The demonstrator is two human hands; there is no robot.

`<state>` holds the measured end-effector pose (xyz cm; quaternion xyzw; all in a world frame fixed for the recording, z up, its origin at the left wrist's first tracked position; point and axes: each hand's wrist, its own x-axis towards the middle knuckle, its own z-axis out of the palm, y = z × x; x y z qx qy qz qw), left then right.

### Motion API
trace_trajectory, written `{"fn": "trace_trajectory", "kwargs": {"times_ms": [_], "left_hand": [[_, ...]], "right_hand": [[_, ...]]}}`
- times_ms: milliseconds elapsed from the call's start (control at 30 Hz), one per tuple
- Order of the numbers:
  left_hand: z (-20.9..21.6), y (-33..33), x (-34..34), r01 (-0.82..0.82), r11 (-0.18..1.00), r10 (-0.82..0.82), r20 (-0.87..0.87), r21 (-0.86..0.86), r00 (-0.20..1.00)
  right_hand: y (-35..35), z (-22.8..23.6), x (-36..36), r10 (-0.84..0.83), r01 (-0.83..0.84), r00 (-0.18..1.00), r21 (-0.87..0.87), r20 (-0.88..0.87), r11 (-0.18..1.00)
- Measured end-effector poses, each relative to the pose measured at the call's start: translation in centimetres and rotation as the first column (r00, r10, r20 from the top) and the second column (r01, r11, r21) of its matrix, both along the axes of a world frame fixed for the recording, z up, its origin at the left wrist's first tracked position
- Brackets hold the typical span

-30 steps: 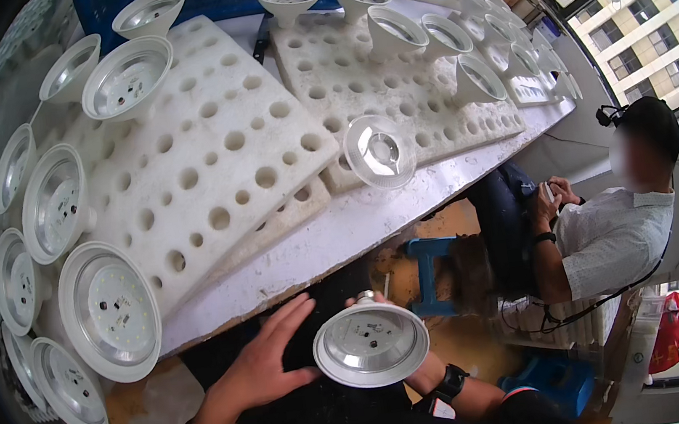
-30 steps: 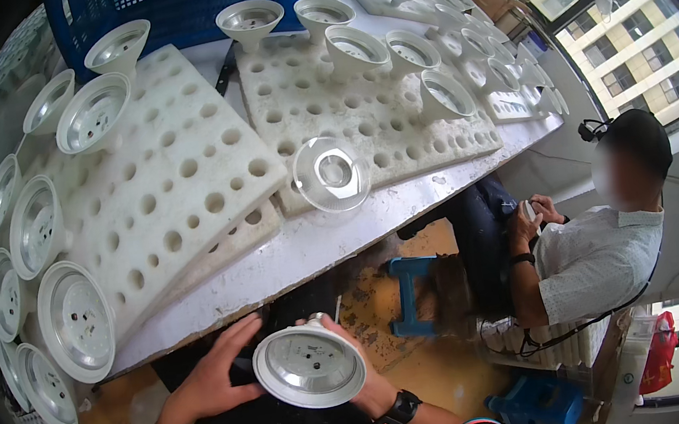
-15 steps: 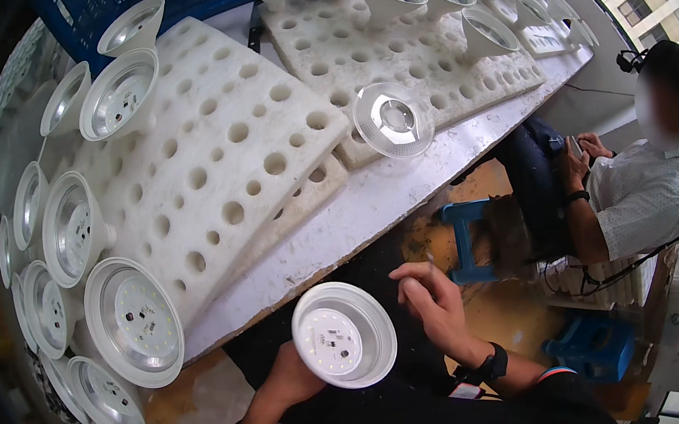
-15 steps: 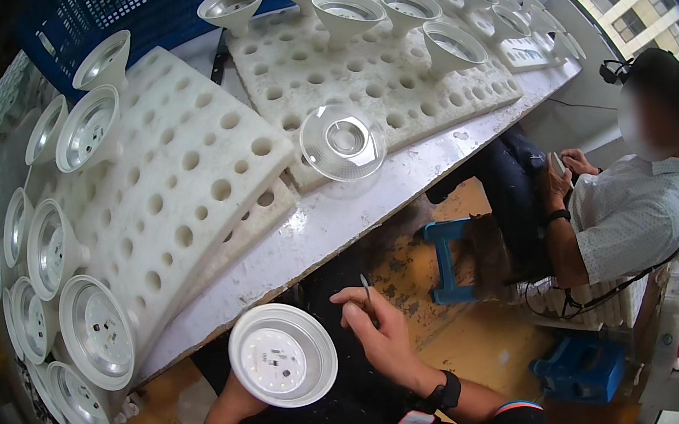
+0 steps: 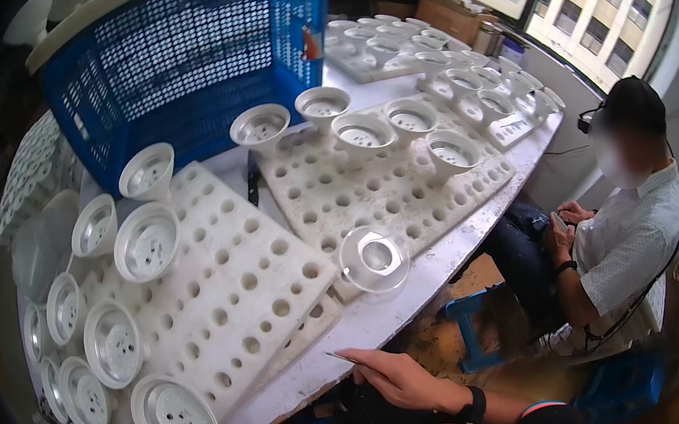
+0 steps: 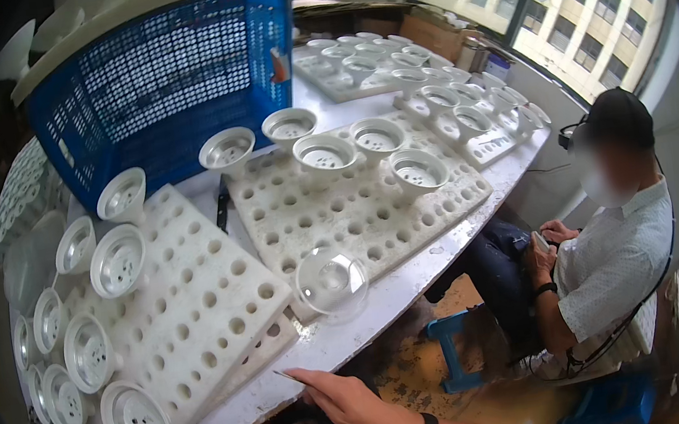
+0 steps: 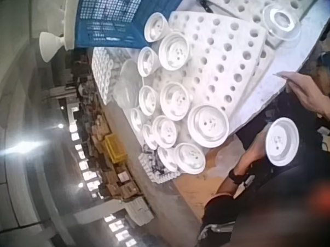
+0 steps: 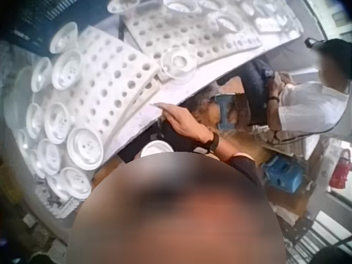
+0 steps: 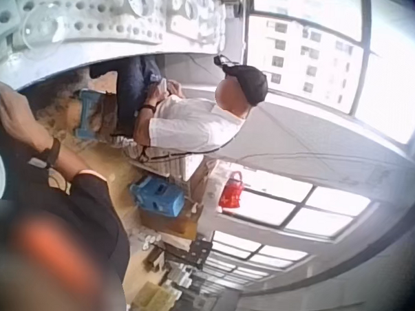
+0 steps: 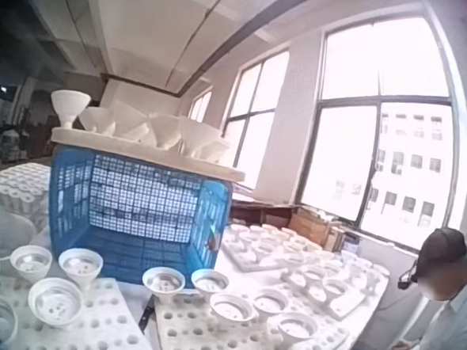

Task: Assembling LED light components, including inserting LEDs and applying adhesive.

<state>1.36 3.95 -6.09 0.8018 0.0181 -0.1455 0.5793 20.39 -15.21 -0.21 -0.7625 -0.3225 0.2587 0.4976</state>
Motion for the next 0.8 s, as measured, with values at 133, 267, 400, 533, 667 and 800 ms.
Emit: {"fn": "trace_trajectory", "kwargs": {"times_ms": [133, 267, 400, 533, 667, 800], "left_hand": [[1.9, 1.0, 3.8, 0.182, 0.97, -0.165, 0.115, -0.162, 0.98], [4.2, 1.6, 5.7, 0.283, 0.898, -0.223, 0.205, -0.337, 0.953], [7.7, 2.3, 3.9, 0.264, 0.825, -0.163, 0.236, -0.5, 0.958], [10.5, 3.0, 5.1, 0.289, 0.734, -0.08, 0.344, -0.614, 0.935], [13.0, 1.2, 4.3, 0.34, 0.514, 0.123, 0.461, -0.787, 0.879], [14.9, 0.4, 5.2, 0.359, 0.243, 0.34, 0.426, -0.901, 0.838]], "right_hand": [[4.1, 0.1, 2.4, -0.088, 0.058, 0.99, 0.249, 0.111, 0.967], [3.3, 1.2, 5.7, -0.101, 0.062, 0.966, 0.167, 0.237, 0.984], [0.0, 3.6, 11.4, -0.239, 0.265, 0.768, 0.044, 0.594, 0.963], [-3.3, 6.1, 17.3, 0.077, 0.427, 0.582, -0.384, 0.81, 0.819], [-1.7, 7.1, 20.6, 0.319, 0.436, 0.503, -0.554, 0.803, 0.709], [-1.5, 5.0, 23.3, 0.416, 0.399, 0.436, -0.586, 0.798, 0.706]]}}
